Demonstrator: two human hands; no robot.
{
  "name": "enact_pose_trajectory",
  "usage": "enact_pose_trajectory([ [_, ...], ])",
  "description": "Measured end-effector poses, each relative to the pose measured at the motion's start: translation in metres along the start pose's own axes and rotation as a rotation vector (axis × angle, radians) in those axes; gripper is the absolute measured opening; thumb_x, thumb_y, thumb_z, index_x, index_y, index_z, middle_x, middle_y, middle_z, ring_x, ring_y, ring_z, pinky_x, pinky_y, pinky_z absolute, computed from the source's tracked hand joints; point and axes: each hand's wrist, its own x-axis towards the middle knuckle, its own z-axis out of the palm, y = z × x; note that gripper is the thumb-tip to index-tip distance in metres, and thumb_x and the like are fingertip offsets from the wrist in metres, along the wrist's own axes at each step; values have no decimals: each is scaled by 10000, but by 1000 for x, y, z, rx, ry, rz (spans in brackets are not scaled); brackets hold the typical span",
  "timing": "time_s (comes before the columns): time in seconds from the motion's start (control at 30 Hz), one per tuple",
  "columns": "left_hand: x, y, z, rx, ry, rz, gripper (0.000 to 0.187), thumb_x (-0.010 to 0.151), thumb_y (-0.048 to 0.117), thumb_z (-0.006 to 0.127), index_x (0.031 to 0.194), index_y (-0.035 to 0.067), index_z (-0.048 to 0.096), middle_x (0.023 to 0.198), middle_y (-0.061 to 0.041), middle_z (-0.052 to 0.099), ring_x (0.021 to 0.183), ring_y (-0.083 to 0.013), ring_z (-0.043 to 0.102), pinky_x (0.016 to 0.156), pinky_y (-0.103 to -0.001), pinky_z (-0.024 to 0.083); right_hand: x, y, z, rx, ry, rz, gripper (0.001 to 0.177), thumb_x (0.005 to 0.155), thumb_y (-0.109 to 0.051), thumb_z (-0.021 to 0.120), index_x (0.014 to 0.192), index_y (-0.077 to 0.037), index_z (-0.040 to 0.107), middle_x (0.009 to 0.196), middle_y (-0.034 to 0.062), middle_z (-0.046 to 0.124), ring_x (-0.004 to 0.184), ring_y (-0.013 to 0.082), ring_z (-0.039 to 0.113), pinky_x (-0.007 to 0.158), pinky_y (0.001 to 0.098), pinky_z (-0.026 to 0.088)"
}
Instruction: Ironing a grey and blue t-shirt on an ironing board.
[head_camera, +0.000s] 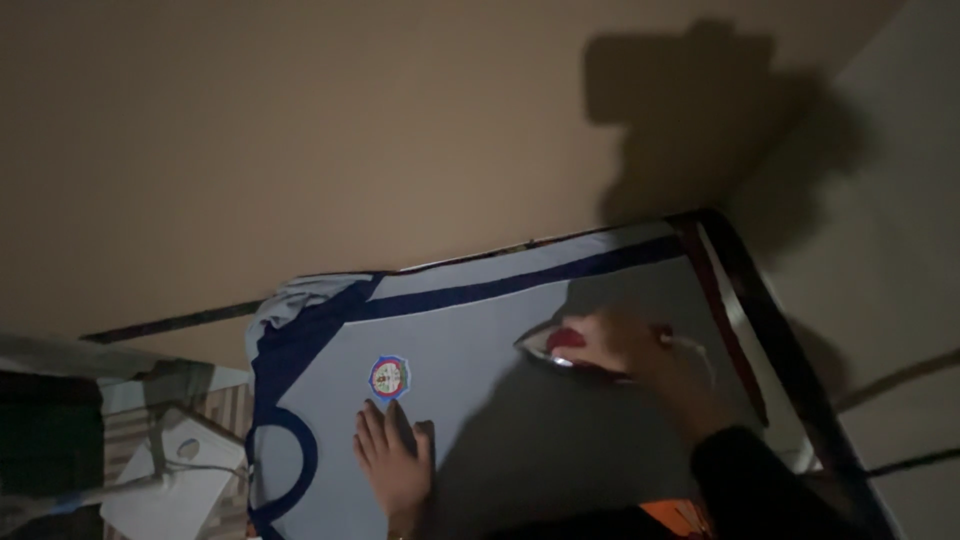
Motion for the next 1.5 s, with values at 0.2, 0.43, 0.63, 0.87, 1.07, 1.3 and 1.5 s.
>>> enact_pose_trajectory([
  [0.2, -2, -24, 26, 141, -70, 11, 656, 934, 433, 531, 1481, 75, 474, 1609, -277, 332, 1485, -458, 280, 1173, -606, 177, 29, 3, 78, 37, -97, -226, 495, 981, -542, 579, 1283, -153, 626, 1101, 84, 697, 946, 211, 708, 837, 387, 564],
  [0.43, -4, -27, 33, 68, -23, 31, 662, 957, 428, 517, 1524, 104, 412, 1660, -218, 285, 1560, -411, 243, 1250, -596, 190, 0, -50, 136, -84, 423, -518, 569, 882, -546, 703, 1228, -95, 693, 1033, 165, 739, 920, 313, 711, 817, 481, 551],
  [0.63, 1, -34, 38, 123, -194, 25, 744, 896, 370, 522, 1548, 62, 338, 1629, -306, 210, 1510, -473, 195, 1188, -627, 170, 4, -98, 126, -86, 47, -327, 597, 996, -593, 576, 1336, -103, 610, 1070, 161, 731, 941, 306, 710, 849, 451, 559],
  [0.87, 11, -46, 15, 109, -344, 112, 770, 880, 397, 529, 1492, -41, 368, 1563, -306, 307, 1461, -485, 260, 1157, -621, 215, 56, -142, 117, 156, 252, -133, 592, 928, -638, 569, 1251, -148, 652, 1153, 130, 706, 927, 284, 685, 767, 447, 562],
  [1.07, 12, -85, 5, -57, -545, 220, 633, 947, 407, 538, 1466, 48, 484, 1516, -261, 408, 1434, -480, 308, 1202, -619, 212, 93, -166, 85, 196, 236, 46, 552, 1001, -616, 486, 1231, -144, 654, 1023, 99, 741, 845, 209, 715, 794, 376, 585],
  [1.3, 39, -112, -47, -58, -556, 302, 658, 935, 384, 544, 1506, 84, 416, 1597, -223, 316, 1448, -439, 278, 1134, -661, 190, 106, -172, 80, 199, 398, 118, 645, 913, -684, 615, 1271, -148, 653, 1141, 144, 708, 1020, 325, 677, 877, 490, 525],
  [1.5, 33, -156, -48, -21, -297, 363, 616, 976, 410, 505, 1506, 102, 443, 1599, -215, 365, 1505, -391, 283, 1165, -600, 228, 62, -201, 76, -26, 244, -6, 603, 887, -668, 611, 1285, -217, 650, 1167, 84, 713, 1068, 294, 686, 907, 469, 542],
])
